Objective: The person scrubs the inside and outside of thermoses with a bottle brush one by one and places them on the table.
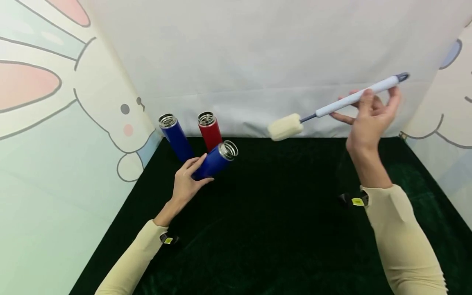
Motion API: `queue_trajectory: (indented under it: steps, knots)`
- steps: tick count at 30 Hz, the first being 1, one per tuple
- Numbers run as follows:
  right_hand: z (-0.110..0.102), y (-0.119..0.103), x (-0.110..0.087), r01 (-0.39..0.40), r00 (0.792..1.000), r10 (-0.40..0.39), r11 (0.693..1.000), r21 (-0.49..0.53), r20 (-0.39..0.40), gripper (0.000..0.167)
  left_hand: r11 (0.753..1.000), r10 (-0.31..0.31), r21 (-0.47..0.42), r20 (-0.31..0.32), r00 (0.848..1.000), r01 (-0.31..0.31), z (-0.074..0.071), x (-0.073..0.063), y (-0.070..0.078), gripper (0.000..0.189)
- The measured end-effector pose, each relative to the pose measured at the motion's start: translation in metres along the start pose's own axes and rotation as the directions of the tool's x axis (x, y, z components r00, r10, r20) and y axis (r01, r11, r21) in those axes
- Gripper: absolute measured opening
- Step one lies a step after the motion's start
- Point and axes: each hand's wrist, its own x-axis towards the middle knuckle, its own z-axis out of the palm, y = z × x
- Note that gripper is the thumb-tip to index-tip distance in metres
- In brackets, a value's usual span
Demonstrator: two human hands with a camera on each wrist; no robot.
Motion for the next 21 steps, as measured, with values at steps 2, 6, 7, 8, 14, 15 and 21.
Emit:
queue_trajectory:
  steps: [2,6,7,8,14,15,21]
  knots:
    - [-0.001,0.008,-0.004,0.016,0.998,-0.014,0.999,-0.042,0.068,0.048,0.999,0.003,-0.036,-0.006,1.0,-0.004,-0.001,0.002,0.0,0.082]
    - [0.002,0.024,-0.017,0.024,0.983,-0.013,0.998,-0.056,0.185,0.048,0.996,0.03,-0.086,0.006,1.0,-0.029,0.0,0.005,0.01,0.082]
    - [0.002,0.026,-0.02,0.025,0.979,-0.013,0.998,-0.055,0.204,0.048,0.995,0.029,-0.094,0.012,1.0,-0.028,0.001,0.005,0.013,0.082]
    - [0.003,0.027,-0.022,0.027,0.975,-0.014,0.998,-0.054,0.221,0.048,0.994,0.028,-0.102,0.017,0.999,-0.026,0.002,0.005,0.014,0.082]
    - [0.007,0.034,-0.03,0.005,0.958,0.004,0.999,-0.033,0.286,0.046,0.992,0.012,-0.129,0.02,1.0,-0.009,0.005,0.006,0.02,0.082]
    - [0.007,0.034,-0.031,-0.003,0.956,0.011,1.0,-0.028,0.295,0.045,0.991,0.014,-0.132,0.015,1.0,-0.012,0.005,0.006,0.021,0.082]
    - [0.007,0.033,-0.036,-0.045,0.938,0.05,0.999,-0.023,0.344,0.04,0.992,0.031,-0.124,-0.008,0.999,-0.032,0.009,0.009,0.025,0.083]
